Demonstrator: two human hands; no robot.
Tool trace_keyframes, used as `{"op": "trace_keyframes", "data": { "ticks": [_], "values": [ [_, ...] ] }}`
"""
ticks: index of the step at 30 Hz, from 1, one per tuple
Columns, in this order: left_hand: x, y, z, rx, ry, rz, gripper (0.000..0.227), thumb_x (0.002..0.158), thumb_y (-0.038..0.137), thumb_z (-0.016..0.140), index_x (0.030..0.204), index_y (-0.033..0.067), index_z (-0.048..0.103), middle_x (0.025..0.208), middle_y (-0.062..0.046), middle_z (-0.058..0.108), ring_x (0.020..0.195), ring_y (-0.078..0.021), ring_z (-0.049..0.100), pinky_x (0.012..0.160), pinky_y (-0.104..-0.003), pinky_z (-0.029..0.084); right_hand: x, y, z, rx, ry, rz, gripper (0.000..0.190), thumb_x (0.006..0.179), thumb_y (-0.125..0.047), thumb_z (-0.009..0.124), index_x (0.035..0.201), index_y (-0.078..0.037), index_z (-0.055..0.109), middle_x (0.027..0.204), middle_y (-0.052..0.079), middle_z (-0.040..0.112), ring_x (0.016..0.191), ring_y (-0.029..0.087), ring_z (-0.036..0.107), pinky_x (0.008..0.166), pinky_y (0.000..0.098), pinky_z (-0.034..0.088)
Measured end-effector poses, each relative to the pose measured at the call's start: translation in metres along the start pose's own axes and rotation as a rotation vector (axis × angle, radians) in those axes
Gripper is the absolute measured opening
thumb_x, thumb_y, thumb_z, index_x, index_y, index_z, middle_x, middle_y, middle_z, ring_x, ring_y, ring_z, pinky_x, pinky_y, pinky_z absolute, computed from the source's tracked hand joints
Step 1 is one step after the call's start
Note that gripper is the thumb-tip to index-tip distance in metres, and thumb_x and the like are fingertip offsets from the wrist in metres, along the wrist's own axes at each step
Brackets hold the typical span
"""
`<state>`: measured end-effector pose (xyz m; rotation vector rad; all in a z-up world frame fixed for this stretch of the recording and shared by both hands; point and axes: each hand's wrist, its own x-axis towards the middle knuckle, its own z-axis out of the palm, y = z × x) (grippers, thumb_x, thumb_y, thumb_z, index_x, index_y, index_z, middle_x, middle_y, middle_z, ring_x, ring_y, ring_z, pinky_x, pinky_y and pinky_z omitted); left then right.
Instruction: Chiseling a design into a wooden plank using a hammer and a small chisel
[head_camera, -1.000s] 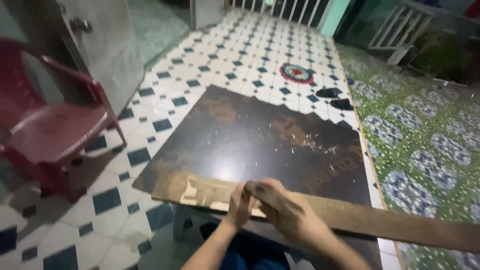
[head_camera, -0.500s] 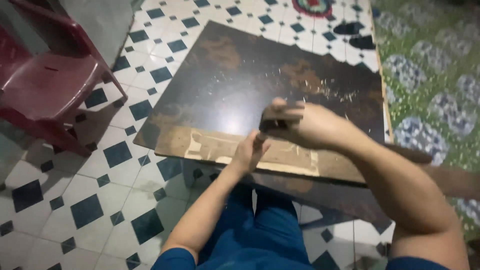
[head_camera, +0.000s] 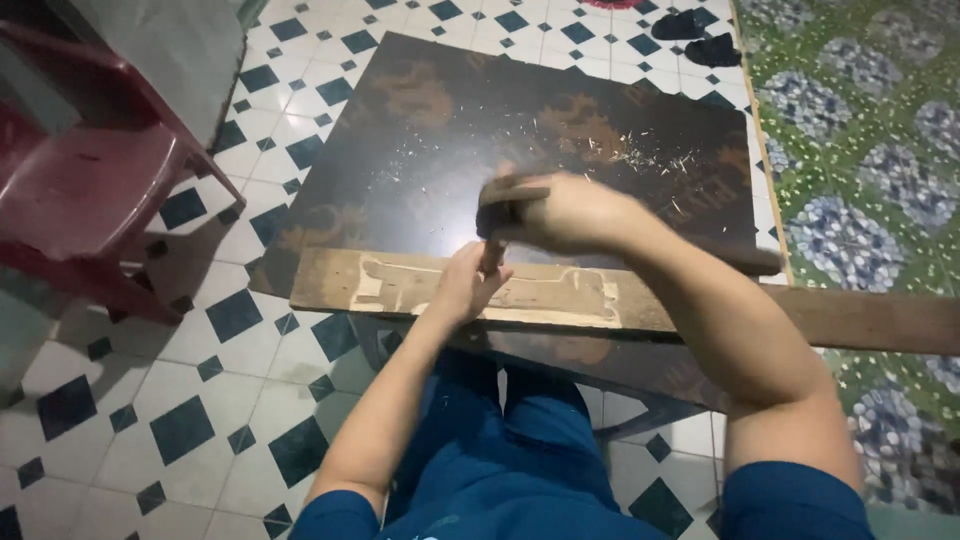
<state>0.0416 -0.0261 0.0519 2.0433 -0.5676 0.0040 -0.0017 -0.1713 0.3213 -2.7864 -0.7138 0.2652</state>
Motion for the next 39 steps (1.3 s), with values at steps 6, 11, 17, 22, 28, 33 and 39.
{"op": "trace_keyframes", "data": {
  "ticks": [6, 11, 17, 22, 28, 33, 39],
  "values": [
    [-0.005, 0.021, -0.028, -0.03, -0.066, -0.019, 0.03, 0.091, 0.043, 0.073, 0.099, 0.0174, 0.061, 0.095, -0.008, 0.059, 0.095, -0.0322, 0.066, 0.088, -0.046, 0.054, 0.011, 0.019, 0.0, -0.171, 0.129, -0.168, 0.031, 0.098, -0.04, 0.066, 0.092, -0.011, 0.072, 0.079, 0.003, 0.075, 0.079, 0.029, 0.075, 0.064, 0.0426, 0.061],
    [-0.01, 0.033, -0.033, -0.093, -0.093, -0.085, 0.033, 0.091, 0.045, 0.074, 0.099, 0.0149, 0.063, 0.094, -0.009, 0.061, 0.093, -0.032, 0.067, 0.086, -0.046, 0.054, 0.007, 0.028, 0.007, -0.193, 0.047, -0.369, 0.038, 0.101, -0.039, 0.059, 0.087, -0.006, 0.073, 0.075, 0.009, 0.074, 0.079, 0.03, 0.071, 0.072, 0.0418, 0.061],
    [-0.001, 0.038, -0.046, -0.091, -0.053, -0.102, 0.038, 0.096, 0.051, 0.066, 0.103, 0.013, 0.061, 0.088, -0.012, 0.061, 0.091, -0.0366, 0.066, 0.088, -0.05, 0.052, -0.019, -0.003, -0.027, -0.069, 0.072, -0.109, 0.037, 0.097, -0.037, 0.065, 0.107, -0.001, 0.065, 0.096, 0.021, 0.075, 0.091, 0.042, 0.073, 0.07, 0.0499, 0.061],
    [-0.005, 0.017, -0.038, -0.126, 0.036, -0.146, 0.041, 0.098, 0.053, 0.064, 0.106, 0.0127, 0.06, 0.092, -0.016, 0.064, 0.096, -0.0366, 0.068, 0.09, -0.05, 0.052, -0.02, 0.009, -0.027, -0.016, 0.021, -0.05, 0.032, 0.097, -0.035, 0.066, 0.11, -0.007, 0.059, 0.095, 0.014, 0.076, 0.087, 0.033, 0.076, 0.071, 0.0439, 0.063],
    [-0.005, 0.01, -0.042, -0.282, 0.18, 0.043, 0.022, 0.097, 0.031, 0.071, 0.093, 0.013, 0.059, 0.07, -0.007, 0.059, 0.073, -0.0223, 0.063, 0.076, -0.039, 0.053, -0.018, 0.009, -0.029, 0.037, -0.08, -0.009, 0.029, 0.099, -0.034, 0.06, 0.107, -0.006, 0.058, 0.096, 0.018, 0.077, 0.086, 0.036, 0.078, 0.073, 0.0495, 0.064],
    [0.007, -0.004, -0.031, -0.518, 0.287, 0.279, 0.019, 0.093, 0.012, 0.074, 0.084, 0.0088, 0.058, 0.083, -0.011, 0.064, 0.084, -0.0246, 0.063, 0.083, -0.039, 0.052, -0.01, -0.007, -0.034, -0.073, -0.112, -0.069, 0.027, 0.099, -0.029, 0.061, 0.105, -0.003, 0.063, 0.091, 0.02, 0.077, 0.082, 0.038, 0.077, 0.07, 0.0511, 0.064],
    [0.022, -0.019, -0.003, -0.755, 0.195, 0.218, 0.038, 0.097, 0.044, 0.066, 0.075, 0.0151, 0.058, 0.059, 0.002, 0.051, 0.056, -0.0119, 0.048, 0.056, -0.026, 0.043, -0.012, -0.004, -0.026, -0.012, -0.157, 0.03, 0.027, 0.099, -0.035, 0.059, 0.104, -0.008, 0.058, 0.092, 0.018, 0.078, 0.081, 0.036, 0.078, 0.069, 0.0508, 0.064]
  ]
}}
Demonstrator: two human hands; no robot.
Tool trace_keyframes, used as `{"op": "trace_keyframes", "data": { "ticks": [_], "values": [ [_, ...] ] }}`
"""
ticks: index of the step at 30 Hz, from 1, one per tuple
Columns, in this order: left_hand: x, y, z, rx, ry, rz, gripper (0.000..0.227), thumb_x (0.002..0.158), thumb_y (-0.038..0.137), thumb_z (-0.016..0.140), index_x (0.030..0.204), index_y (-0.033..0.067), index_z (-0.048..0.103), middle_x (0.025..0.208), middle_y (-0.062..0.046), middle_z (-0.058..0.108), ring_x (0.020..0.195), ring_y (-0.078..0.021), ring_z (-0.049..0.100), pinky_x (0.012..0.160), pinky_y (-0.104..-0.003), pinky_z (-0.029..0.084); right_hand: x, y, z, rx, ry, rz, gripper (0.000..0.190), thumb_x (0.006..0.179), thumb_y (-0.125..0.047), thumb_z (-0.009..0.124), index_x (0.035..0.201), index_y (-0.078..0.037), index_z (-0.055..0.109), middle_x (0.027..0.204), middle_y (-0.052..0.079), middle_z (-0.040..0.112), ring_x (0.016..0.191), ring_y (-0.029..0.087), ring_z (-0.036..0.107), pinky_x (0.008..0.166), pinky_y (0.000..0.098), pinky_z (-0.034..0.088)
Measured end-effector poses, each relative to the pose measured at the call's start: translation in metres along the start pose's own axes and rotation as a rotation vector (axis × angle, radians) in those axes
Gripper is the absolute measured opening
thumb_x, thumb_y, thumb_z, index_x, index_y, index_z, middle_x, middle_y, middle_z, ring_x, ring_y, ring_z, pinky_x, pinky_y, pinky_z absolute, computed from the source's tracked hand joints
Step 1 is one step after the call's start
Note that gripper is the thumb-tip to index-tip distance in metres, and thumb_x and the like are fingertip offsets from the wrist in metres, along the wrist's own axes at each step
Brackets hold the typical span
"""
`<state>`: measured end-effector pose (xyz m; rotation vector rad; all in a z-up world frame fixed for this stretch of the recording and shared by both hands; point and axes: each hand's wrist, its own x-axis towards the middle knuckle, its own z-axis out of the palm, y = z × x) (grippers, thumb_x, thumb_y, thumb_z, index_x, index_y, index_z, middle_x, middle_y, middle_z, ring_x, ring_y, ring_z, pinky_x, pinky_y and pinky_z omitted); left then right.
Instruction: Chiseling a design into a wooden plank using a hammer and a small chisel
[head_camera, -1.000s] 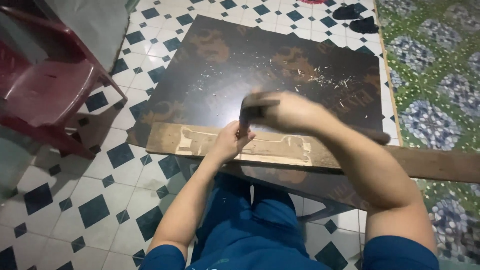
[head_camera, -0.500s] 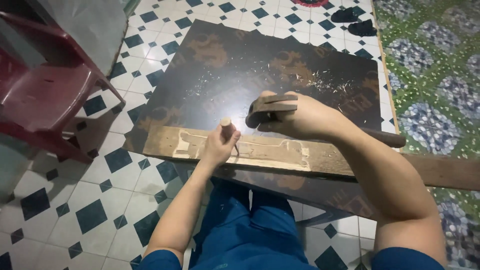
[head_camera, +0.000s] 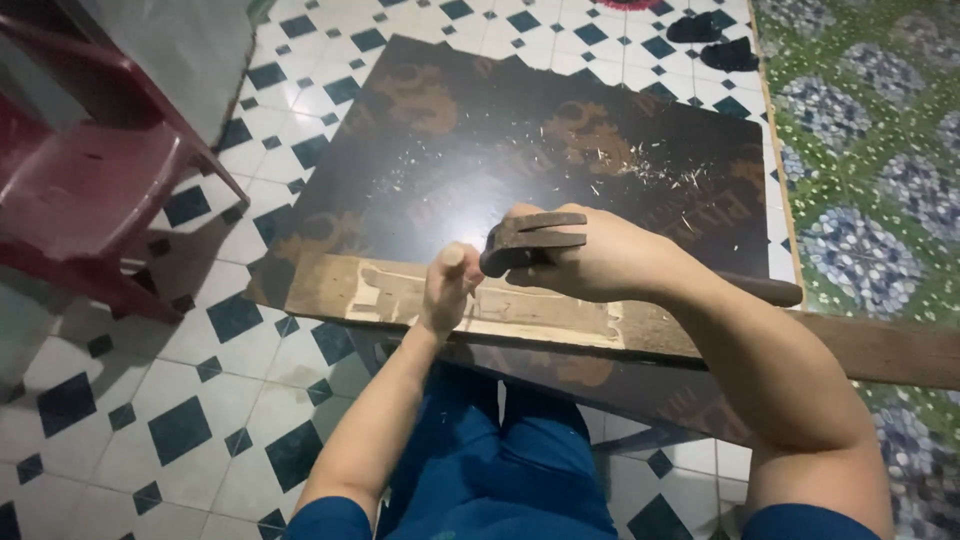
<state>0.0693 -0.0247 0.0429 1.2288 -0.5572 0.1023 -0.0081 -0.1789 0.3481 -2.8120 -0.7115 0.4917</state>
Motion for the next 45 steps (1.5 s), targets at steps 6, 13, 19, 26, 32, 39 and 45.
{"op": "trace_keyframes", "data": {
  "ticks": [6, 13, 19, 26, 32, 39, 45],
  "values": [
    [-0.001, -0.002, 0.011, -0.177, -0.08, -0.012, 0.053, 0.093, 0.068, 0.058, 0.078, 0.0171, 0.055, 0.06, 0.007, 0.046, 0.056, -0.0024, 0.044, 0.05, -0.018, 0.039, 0.002, 0.0, -0.001, 0.032, -0.03, 0.005, 0.026, 0.099, -0.033, 0.059, 0.104, -0.009, 0.06, 0.091, 0.018, 0.078, 0.081, 0.037, 0.078, 0.067, 0.0518, 0.063],
    [-0.014, -0.022, 0.003, -0.187, -0.074, 0.036, 0.061, 0.096, 0.076, 0.04, 0.072, 0.0204, 0.046, 0.06, 0.005, 0.041, 0.052, -0.0063, 0.04, 0.048, -0.019, 0.037, 0.005, 0.0, 0.002, 0.067, -0.044, -0.011, 0.027, 0.099, -0.032, 0.059, 0.103, -0.006, 0.06, 0.088, 0.022, 0.076, 0.076, 0.039, 0.078, 0.062, 0.0505, 0.063],
    [-0.014, -0.025, 0.004, -0.178, -0.063, 0.064, 0.063, 0.093, 0.08, 0.038, 0.072, 0.0203, 0.044, 0.061, 0.006, 0.04, 0.051, -0.0068, 0.039, 0.047, -0.02, 0.038, 0.008, -0.004, 0.001, 0.101, -0.061, 0.011, 0.03, 0.1, -0.036, 0.057, 0.102, -0.006, 0.061, 0.087, 0.021, 0.077, 0.075, 0.037, 0.078, 0.06, 0.0498, 0.063],
    [-0.021, -0.021, 0.005, -0.175, -0.063, 0.108, 0.059, 0.095, 0.077, 0.042, 0.077, 0.0207, 0.045, 0.065, 0.006, 0.04, 0.054, -0.0074, 0.038, 0.051, -0.021, 0.038, 0.005, 0.0, 0.005, 0.125, -0.088, 0.036, 0.034, 0.098, -0.039, 0.055, 0.107, -0.007, 0.06, 0.084, 0.021, 0.077, 0.073, 0.037, 0.078, 0.058, 0.0495, 0.061],
    [-0.013, 0.033, 0.035, -0.128, -0.064, 0.152, 0.058, 0.094, 0.075, 0.049, 0.074, 0.0211, 0.04, 0.062, 0.007, 0.035, 0.054, -0.0071, 0.032, 0.049, -0.022, 0.038, -0.009, -0.027, -0.012, 0.077, 0.109, -0.152, 0.035, 0.098, -0.026, 0.056, 0.125, -0.004, 0.05, 0.084, 0.025, 0.076, 0.071, 0.044, 0.077, 0.055, 0.055, 0.061],
    [-0.028, -0.006, 0.023, 0.259, 0.008, 0.237, 0.036, 0.096, 0.043, 0.061, 0.075, 0.0173, 0.048, 0.066, 0.001, 0.047, 0.058, -0.0172, 0.049, 0.054, -0.028, 0.047, 0.019, -0.015, 0.036, -0.04, 0.141, -0.163, 0.033, 0.1, -0.029, 0.056, 0.115, 0.0, 0.057, 0.085, 0.029, 0.074, 0.079, 0.048, 0.074, 0.061, 0.0594, 0.06],
    [-0.02, -0.029, 0.014, 0.605, 0.042, 0.259, 0.028, 0.099, 0.02, 0.067, 0.076, 0.0161, 0.051, 0.069, 0.002, 0.05, 0.059, -0.0178, 0.056, 0.056, -0.029, 0.049, 0.005, -0.018, 0.018, -0.085, 0.147, -0.057, 0.037, 0.099, -0.04, 0.056, 0.103, -0.004, 0.065, 0.084, 0.021, 0.076, 0.078, 0.044, 0.075, 0.061, 0.0558, 0.06]
  ]
}}
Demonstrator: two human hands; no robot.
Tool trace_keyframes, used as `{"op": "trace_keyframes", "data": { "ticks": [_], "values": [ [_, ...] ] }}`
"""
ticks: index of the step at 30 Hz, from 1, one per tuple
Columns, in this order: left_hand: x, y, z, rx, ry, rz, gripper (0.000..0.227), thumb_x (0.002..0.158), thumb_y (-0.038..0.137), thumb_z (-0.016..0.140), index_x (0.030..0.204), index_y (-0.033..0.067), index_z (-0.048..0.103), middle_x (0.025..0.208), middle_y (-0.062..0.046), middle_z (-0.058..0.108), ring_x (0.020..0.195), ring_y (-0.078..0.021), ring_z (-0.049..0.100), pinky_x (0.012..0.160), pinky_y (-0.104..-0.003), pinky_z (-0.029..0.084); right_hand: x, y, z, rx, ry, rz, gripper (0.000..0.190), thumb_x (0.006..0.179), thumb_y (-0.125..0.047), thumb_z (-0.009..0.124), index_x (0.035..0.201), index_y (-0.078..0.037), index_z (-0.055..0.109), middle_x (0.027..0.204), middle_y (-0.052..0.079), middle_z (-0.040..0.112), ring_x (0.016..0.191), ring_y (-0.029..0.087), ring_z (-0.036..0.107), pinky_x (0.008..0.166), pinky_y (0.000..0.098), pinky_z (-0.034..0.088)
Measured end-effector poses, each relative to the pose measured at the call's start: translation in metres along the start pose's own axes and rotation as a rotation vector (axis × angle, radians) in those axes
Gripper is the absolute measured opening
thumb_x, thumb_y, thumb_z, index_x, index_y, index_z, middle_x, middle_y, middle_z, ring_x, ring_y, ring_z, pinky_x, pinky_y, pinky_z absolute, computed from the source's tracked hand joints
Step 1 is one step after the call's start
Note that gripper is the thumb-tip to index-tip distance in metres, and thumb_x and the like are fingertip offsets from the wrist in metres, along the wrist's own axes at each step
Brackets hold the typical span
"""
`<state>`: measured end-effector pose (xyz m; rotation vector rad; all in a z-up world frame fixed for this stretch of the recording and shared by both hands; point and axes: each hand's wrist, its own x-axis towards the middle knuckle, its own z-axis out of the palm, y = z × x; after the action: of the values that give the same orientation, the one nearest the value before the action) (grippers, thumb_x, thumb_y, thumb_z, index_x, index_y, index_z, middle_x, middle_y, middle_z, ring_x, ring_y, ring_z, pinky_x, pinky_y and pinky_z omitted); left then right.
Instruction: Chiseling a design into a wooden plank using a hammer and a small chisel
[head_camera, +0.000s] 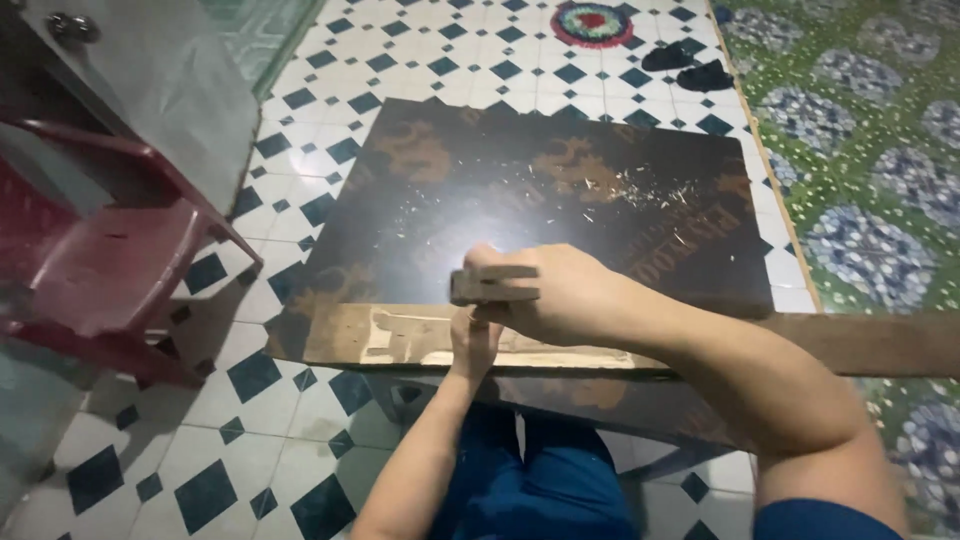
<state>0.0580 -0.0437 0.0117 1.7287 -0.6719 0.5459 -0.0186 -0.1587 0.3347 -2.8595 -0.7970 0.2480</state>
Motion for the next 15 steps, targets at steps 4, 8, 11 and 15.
{"op": "trace_keyframes", "data": {
  "ticks": [4, 8, 11, 15],
  "values": [
    [-0.005, -0.017, 0.006, -0.261, 0.047, -0.247, 0.016, 0.091, 0.007, 0.063, 0.079, 0.0141, 0.056, 0.074, -0.002, 0.055, 0.073, -0.0232, 0.062, 0.066, -0.033, 0.055, 0.014, 0.023, 0.048, 0.051, 0.076, -0.026, 0.03, 0.1, -0.031, 0.053, 0.114, -0.005, 0.051, 0.08, 0.023, 0.074, 0.076, 0.043, 0.076, 0.059, 0.0565, 0.06],
    [0.009, -0.015, -0.005, -0.755, 0.103, -0.54, 0.012, 0.086, 0.027, 0.059, 0.088, 0.019, 0.051, 0.087, 0.003, 0.047, 0.084, -0.0099, 0.05, 0.084, -0.032, 0.052, 0.024, 0.025, 0.048, 0.09, 0.005, 0.027, 0.028, 0.1, -0.034, 0.055, 0.109, -0.008, 0.051, 0.082, 0.019, 0.075, 0.077, 0.04, 0.076, 0.064, 0.0506, 0.06],
    [0.035, 0.062, -0.029, -0.303, 0.042, -0.421, 0.018, 0.092, 0.001, 0.055, 0.084, 0.0172, 0.053, 0.081, 0.005, 0.053, 0.08, -0.0151, 0.061, 0.078, -0.033, 0.052, 0.017, 0.009, 0.012, 0.146, -0.05, 0.068, 0.027, 0.101, -0.033, 0.053, 0.111, -0.008, 0.052, 0.087, 0.021, 0.076, 0.084, 0.042, 0.076, 0.068, 0.0535, 0.061],
    [-0.014, -0.033, 0.021, -0.146, 0.086, -0.275, 0.021, 0.097, 0.013, 0.069, 0.082, 0.0099, 0.055, 0.07, -0.007, 0.052, 0.069, -0.0213, 0.06, 0.07, -0.037, 0.047, 0.035, 0.04, 0.031, 0.062, 0.32, -0.276, 0.016, 0.096, -0.022, 0.061, 0.102, -0.007, 0.062, 0.089, 0.018, 0.075, 0.08, 0.039, 0.072, 0.063, 0.049, 0.059]
  ]
}}
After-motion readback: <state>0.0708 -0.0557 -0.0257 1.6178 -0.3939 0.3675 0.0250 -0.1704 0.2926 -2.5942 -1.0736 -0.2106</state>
